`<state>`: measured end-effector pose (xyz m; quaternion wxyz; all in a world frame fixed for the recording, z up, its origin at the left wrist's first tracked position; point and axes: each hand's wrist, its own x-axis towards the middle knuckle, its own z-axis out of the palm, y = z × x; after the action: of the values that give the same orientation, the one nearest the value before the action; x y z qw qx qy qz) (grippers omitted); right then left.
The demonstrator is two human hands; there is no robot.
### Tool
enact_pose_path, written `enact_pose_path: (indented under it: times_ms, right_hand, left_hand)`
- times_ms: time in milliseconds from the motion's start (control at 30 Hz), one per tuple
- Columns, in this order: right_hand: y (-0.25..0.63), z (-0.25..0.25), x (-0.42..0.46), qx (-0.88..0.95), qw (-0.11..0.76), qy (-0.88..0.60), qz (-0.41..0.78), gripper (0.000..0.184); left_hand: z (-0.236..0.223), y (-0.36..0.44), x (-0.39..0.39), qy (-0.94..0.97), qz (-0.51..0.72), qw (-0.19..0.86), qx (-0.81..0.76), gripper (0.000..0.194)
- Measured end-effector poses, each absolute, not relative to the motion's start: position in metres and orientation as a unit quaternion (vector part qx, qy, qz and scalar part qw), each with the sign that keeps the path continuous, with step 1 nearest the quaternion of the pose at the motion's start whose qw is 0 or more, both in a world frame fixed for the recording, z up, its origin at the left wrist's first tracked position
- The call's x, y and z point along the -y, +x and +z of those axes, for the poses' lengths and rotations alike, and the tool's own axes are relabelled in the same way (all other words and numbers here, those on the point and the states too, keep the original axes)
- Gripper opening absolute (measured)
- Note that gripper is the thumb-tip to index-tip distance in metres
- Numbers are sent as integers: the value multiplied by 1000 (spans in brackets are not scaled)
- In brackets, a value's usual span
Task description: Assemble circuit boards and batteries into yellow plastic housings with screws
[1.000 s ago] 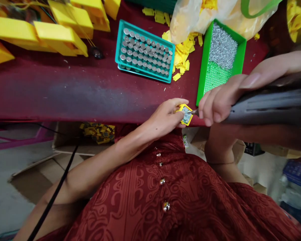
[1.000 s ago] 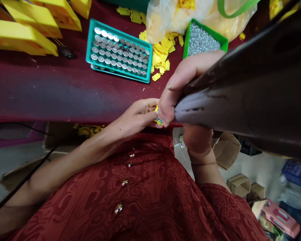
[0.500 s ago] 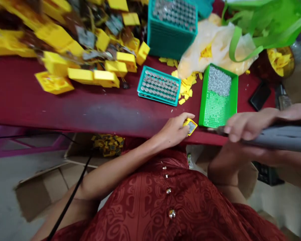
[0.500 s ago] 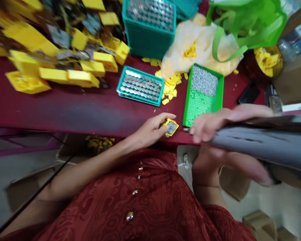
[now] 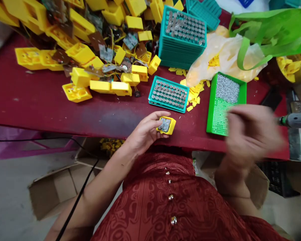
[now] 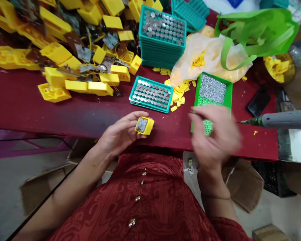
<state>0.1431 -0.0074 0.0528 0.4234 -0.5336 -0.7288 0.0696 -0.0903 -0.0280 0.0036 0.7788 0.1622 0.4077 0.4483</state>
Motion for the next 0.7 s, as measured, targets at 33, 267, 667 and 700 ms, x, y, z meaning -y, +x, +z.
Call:
enact_pose_path:
  times_ms: [33,267,667,700]
  right_hand:
    - [137,42,-1,765,406,-497,48,14]
    - [114,-31,-50,843,198,-500,4,24]
    - [107,-39,-55,807,152,-570,-2,29]
    - [106,-37,-56,804,155,-574,5,28]
  left_hand:
    - [5,-91,29,151,451,781,-405,38]
    - [14,-96,30,97,450,796,-392,37]
    - [13,-101,30,1,439,830,-345,23]
    - [13,-101,30,3,443,826,-348,23]
